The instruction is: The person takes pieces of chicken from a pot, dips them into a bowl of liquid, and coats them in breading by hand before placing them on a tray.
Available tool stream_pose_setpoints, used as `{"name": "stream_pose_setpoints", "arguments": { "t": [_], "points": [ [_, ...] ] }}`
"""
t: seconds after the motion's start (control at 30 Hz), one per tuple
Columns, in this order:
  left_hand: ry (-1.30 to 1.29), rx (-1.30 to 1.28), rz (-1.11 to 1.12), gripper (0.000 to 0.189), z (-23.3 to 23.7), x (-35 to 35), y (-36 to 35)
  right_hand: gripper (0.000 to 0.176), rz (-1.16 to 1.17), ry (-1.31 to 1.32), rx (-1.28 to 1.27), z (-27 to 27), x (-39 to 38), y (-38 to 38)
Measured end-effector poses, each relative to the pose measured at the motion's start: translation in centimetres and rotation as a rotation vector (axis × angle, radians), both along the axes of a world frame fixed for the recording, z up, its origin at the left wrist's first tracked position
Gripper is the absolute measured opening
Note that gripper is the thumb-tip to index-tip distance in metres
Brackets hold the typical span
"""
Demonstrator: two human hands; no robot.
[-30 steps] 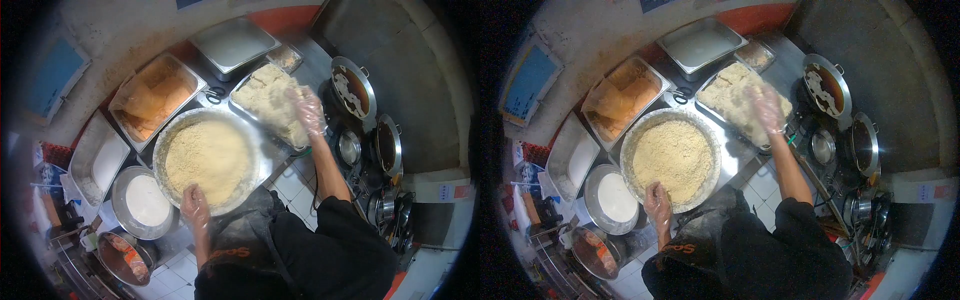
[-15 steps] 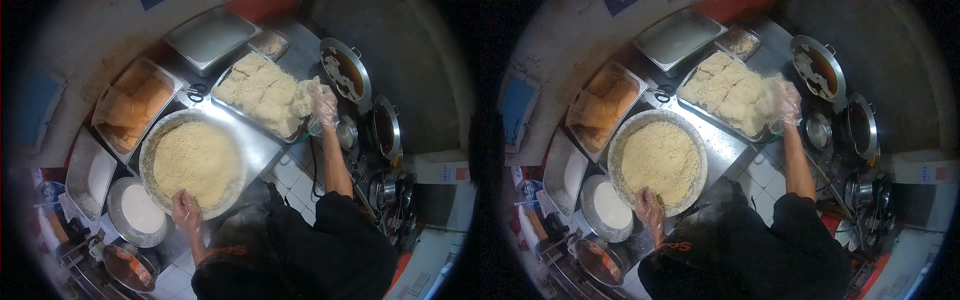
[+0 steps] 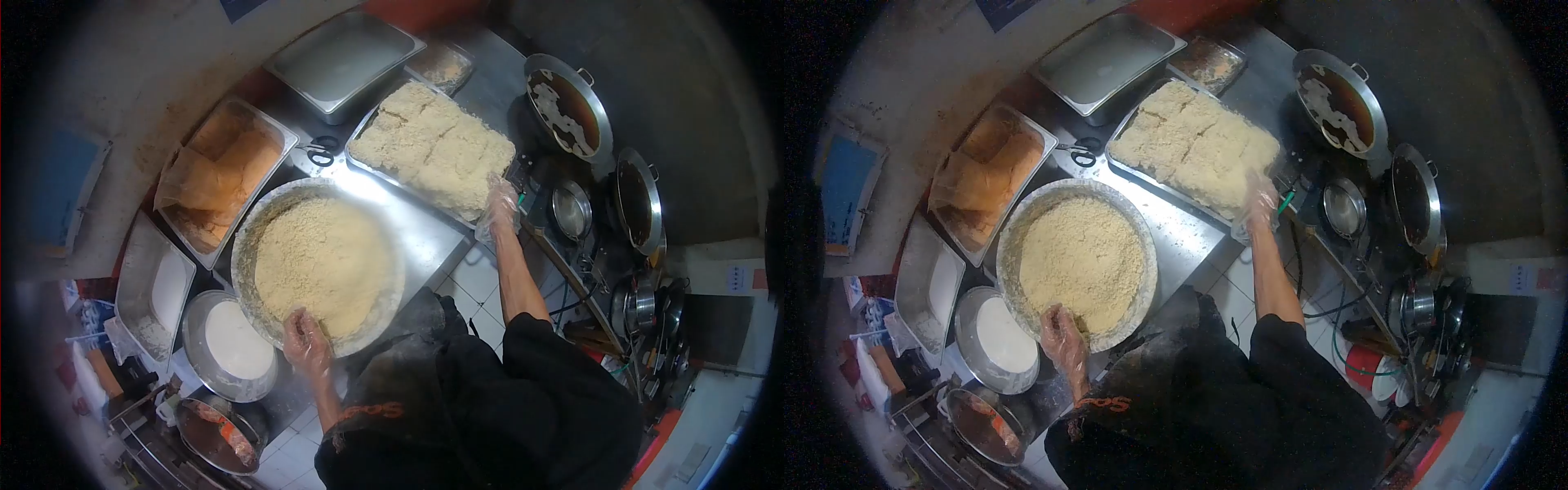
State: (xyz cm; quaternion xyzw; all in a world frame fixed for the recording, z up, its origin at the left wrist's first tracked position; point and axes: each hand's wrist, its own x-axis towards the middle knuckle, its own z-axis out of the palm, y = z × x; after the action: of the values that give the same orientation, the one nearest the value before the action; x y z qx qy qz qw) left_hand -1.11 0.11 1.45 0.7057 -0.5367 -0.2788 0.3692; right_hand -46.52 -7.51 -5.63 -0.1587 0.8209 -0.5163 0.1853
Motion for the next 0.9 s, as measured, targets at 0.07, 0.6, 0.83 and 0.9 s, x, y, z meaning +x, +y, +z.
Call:
{"name": "stream_pose_setpoints", "arguments": {
  "t": [0.07,0.6,0.83,0.9],
  "points": [
    [0.049,0.059,0.025,0.018,-0.5,0.2,0.1,0.04,-0.013,0.037,0.095,-0.7,-0.9,0.3],
    [0.031,0.01,-0.016,0.021,-0.9,0.1,0.1,0.036,0.31,0.634,0.104,3.5,-0.1,2.9],
    [0.014,0.108,0.002,0.022,1.2,-0.9,-0.2,0.06,0.453,1.0,0.626,0.5,3.2,-2.6],
    [0.025,0.089,-0.011,0.022,0.5,-0.5,-0.1,0.06,0.427,0.998,0.607,-0.2,3.4,-2.9]
  ]
}}
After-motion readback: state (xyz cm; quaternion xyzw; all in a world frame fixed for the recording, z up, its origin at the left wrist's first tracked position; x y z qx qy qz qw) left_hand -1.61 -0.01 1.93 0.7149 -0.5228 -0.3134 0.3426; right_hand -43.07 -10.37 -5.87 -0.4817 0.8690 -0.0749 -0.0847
